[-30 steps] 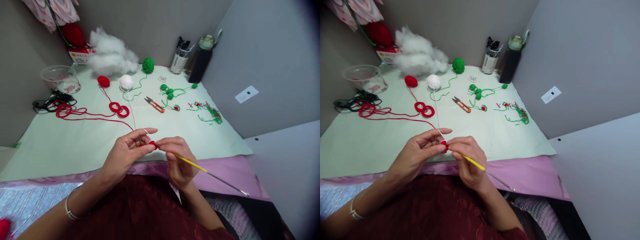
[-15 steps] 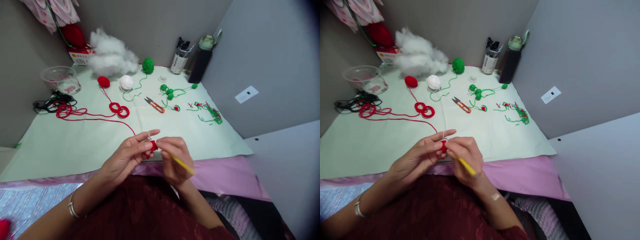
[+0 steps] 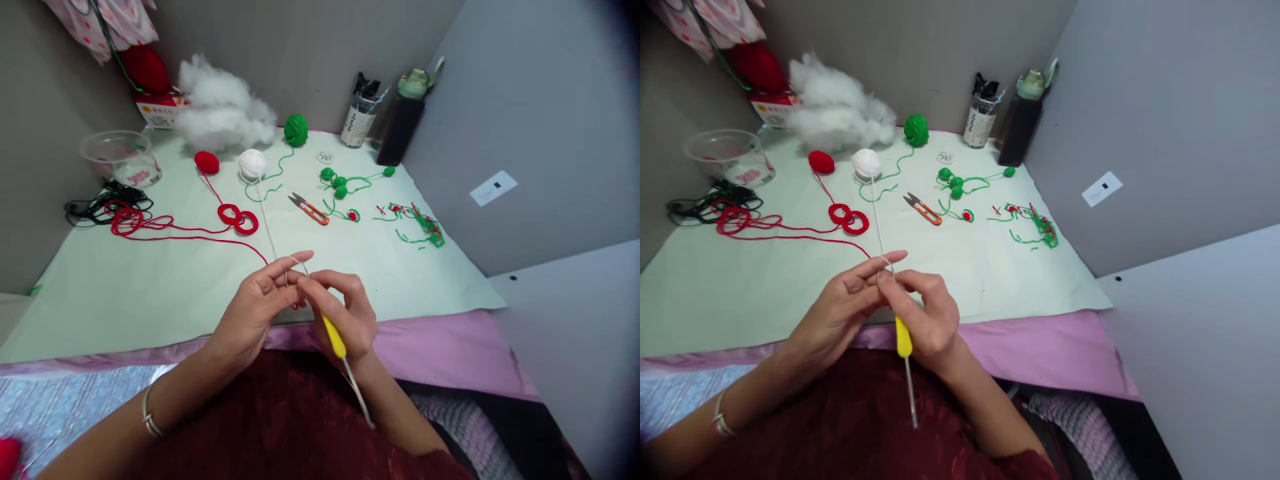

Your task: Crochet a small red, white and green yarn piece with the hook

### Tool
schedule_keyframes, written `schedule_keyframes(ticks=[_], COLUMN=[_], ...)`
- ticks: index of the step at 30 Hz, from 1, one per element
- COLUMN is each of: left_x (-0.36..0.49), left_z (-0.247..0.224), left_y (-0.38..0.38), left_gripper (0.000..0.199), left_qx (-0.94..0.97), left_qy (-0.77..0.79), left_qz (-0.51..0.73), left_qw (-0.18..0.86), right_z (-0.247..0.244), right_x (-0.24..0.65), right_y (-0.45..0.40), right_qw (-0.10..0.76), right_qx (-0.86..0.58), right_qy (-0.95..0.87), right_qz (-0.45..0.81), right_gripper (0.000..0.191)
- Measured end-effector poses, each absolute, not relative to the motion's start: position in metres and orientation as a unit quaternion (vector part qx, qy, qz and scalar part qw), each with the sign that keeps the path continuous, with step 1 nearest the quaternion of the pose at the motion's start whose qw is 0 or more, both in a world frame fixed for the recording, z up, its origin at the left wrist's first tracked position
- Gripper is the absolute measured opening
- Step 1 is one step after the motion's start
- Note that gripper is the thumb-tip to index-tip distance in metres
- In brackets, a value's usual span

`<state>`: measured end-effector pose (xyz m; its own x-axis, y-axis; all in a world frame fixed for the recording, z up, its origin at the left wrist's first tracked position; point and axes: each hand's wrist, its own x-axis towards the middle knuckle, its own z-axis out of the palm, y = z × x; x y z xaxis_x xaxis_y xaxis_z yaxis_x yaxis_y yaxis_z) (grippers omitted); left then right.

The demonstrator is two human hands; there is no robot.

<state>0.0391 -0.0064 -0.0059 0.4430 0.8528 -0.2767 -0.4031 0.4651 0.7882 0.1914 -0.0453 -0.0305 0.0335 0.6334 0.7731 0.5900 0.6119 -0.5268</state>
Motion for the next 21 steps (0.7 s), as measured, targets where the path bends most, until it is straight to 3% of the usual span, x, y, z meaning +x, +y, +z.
schedule_keyframes(ticks=[2,7,12,17,21], left_x=[0.038,0.036,0.037,0.034,0.032], left_z=[-0.006,-0.002,-0.001,0.0,0.002], left_y=[-0.004,-0.001,-0.005,-0.005,-0.005], left_gripper=[0.039,0.031,0.035,0.037,0.031], left_qx=[0.283,0.274,0.355,0.371,0.371], left_qy=[0.327,0.331,0.35,0.354,0.359], left_qz=[0.366,0.379,0.395,0.377,0.374], left_qw=[0.824,0.819,0.772,0.771,0.77], right_z=[-0.03,-0.027,-0.029,-0.029,-0.026], right_x=[0.193,0.195,0.194,0.198,0.201], right_y=[-0.044,-0.036,-0.034,-0.031,-0.032], right_qw=[0.581,0.693,0.661,0.679,0.675], right_qx=[-0.439,-0.42,-0.42,-0.371,-0.358], right_qy=[-0.685,-0.52,-0.539,-0.489,-0.502], right_qz=[0.019,0.269,0.31,0.403,0.405], right_gripper=[0.027,0.02,0.014,0.017,0.02])
